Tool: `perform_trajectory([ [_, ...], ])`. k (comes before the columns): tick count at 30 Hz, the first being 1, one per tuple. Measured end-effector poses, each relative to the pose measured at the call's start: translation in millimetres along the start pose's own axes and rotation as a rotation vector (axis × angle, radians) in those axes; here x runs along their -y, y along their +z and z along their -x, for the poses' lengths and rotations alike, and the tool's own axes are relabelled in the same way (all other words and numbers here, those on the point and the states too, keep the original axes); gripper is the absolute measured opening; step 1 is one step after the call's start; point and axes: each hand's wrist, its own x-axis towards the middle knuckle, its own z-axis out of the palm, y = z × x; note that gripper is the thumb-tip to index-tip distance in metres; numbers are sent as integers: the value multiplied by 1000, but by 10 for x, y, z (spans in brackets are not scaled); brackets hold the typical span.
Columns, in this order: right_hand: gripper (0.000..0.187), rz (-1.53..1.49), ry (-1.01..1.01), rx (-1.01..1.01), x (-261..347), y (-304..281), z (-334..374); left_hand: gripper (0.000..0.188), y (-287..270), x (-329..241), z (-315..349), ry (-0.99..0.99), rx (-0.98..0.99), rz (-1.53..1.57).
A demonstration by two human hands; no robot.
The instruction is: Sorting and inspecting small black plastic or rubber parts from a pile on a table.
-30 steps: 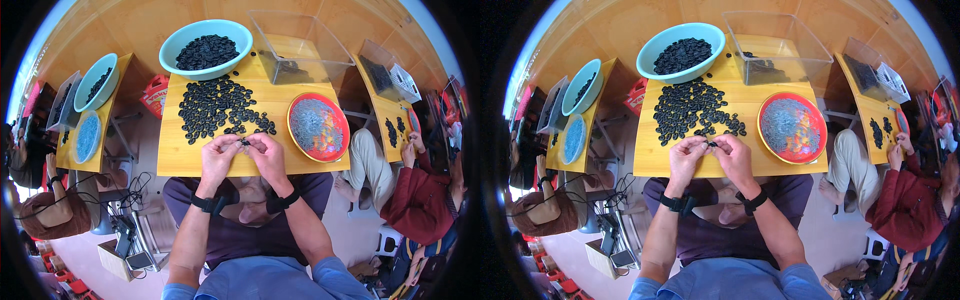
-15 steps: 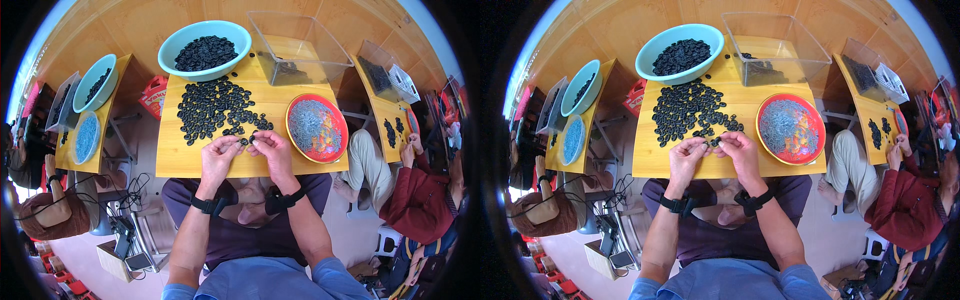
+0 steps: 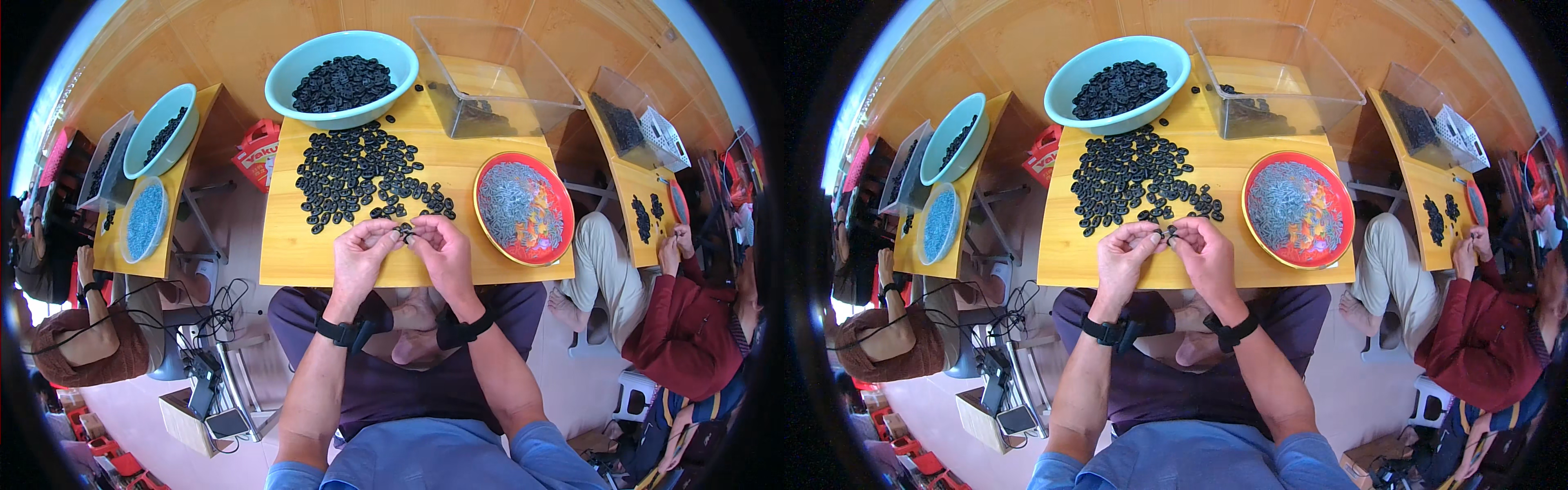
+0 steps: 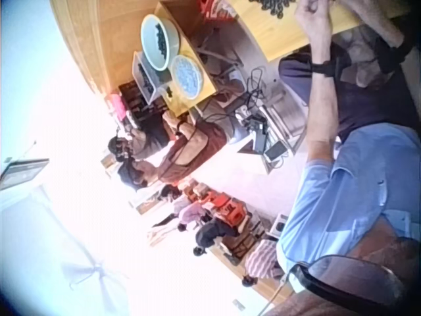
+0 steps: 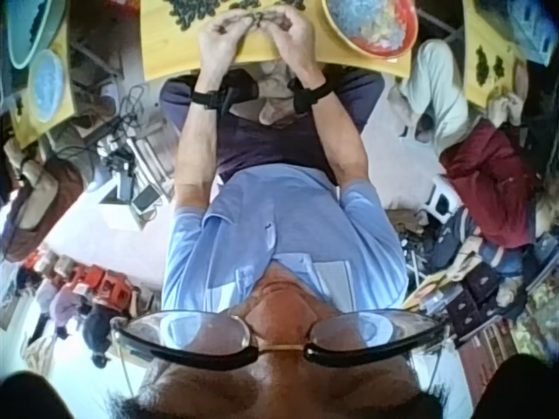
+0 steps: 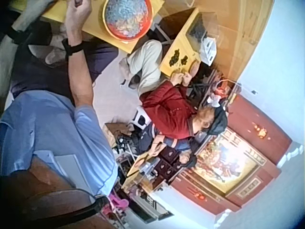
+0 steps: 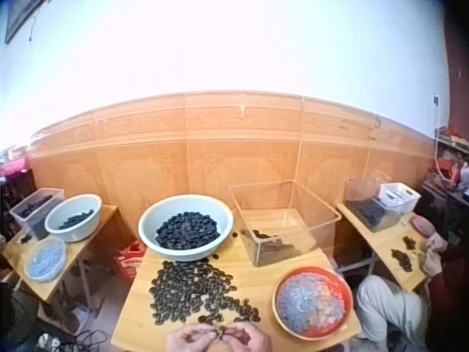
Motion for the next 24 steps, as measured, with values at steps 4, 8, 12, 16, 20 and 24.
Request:
perform_trajectory([
  [4, 16, 57, 41, 59, 7, -58, -7, 17, -18, 4, -6, 7, 14, 8],
  [8, 16, 28, 26, 86, -28, -65, -5, 17, -11, -11, -2, -6, 29, 12],
  [12, 15, -97, 73, 30, -13, -43, 8, 17, 6, -27, 7, -20, 27, 14],
  [16, 14, -123, 72, 36, 5, -112, -5, 18, 14, 20, 5, -27, -7, -41],
  [20, 18, -135, 73, 47, -7, -144, -13, 19, 37, 9, 7, -42, -21, -93],
  [24, 19, -95, 49, 63, -3, -160, -22, 20, 54, -12, 10, -59, -18, -124],
])
